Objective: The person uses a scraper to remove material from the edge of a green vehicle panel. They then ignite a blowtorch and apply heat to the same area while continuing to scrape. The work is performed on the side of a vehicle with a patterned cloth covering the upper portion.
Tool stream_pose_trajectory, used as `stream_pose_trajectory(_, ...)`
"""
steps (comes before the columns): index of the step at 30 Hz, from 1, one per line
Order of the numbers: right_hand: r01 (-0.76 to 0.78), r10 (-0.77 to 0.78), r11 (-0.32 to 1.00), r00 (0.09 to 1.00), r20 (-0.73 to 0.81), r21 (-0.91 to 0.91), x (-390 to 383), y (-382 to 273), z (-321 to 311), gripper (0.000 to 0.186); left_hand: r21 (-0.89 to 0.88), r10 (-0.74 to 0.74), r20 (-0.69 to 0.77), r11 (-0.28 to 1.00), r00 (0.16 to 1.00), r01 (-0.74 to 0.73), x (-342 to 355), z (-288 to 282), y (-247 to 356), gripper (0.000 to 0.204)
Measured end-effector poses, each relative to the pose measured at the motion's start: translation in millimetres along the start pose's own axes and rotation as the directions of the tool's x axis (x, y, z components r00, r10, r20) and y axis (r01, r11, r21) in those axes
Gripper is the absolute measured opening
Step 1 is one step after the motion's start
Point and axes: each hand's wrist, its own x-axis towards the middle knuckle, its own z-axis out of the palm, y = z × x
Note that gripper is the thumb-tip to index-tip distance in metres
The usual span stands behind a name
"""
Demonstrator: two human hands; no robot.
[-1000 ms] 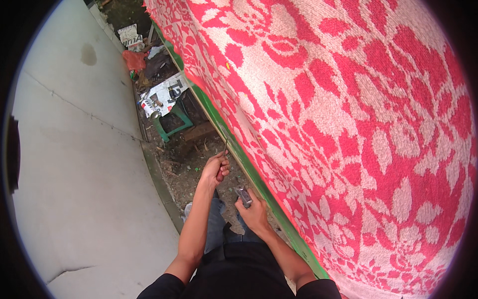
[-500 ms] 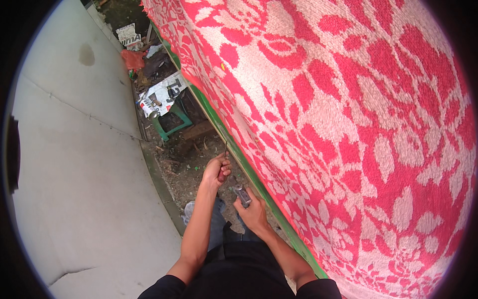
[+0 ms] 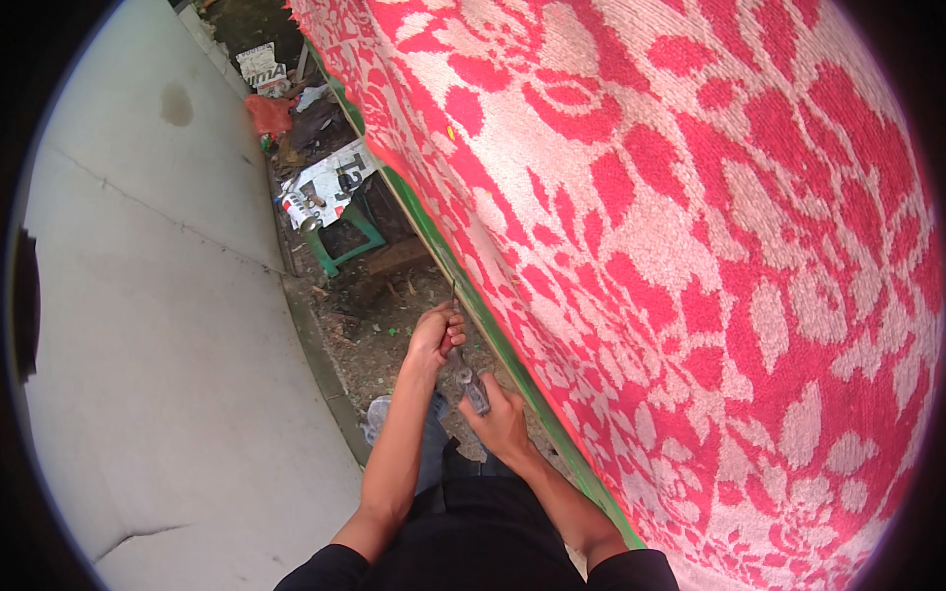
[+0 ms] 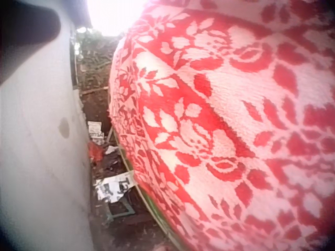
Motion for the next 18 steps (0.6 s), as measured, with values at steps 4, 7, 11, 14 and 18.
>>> stream_pose_trajectory(4, 0.13, -0.129, 0.989, 0.991, 0.024, -0.066, 2, 6, 0, 0.03, 0.031, -0.013, -0.001, 0.999, 1.0, 0.013, 2, 7, 0, 0.019)
stream_pose_trajectory(7, 0.12, -0.118, 0.988, 0.993, 0.023, -0.101, 1, 11, 2, 0.033, 0.083, 0.014, -0.044, 0.997, 0.999, -0.01, 6, 9, -3, 0.022)
stream_pose_trajectory(11, 0.247, -0.246, 0.969, 0.965, -0.09, 0.006, -1, 10, -1, 0.024, 0.104, 0.037, -0.066, 0.994, 0.997, -0.03, 8, 15, -6, 0.02)
stream_pose_trajectory(14, 0.049, -0.042, 0.99, 0.998, 0.054, -0.129, 7, 12, 4, 0.035, 0.086, 0.023, -0.031, 0.996, 0.999, -0.02, 16, 8, -5, 0.021)
stream_pose_trajectory(18, 0.161, -0.162, 0.986, 0.987, -0.002, -0.037, -3, 11, -3, 0.036, 0.031, 0.01, -0.015, 0.999, 1.0, -0.01, 21, 3, -10, 0.024)
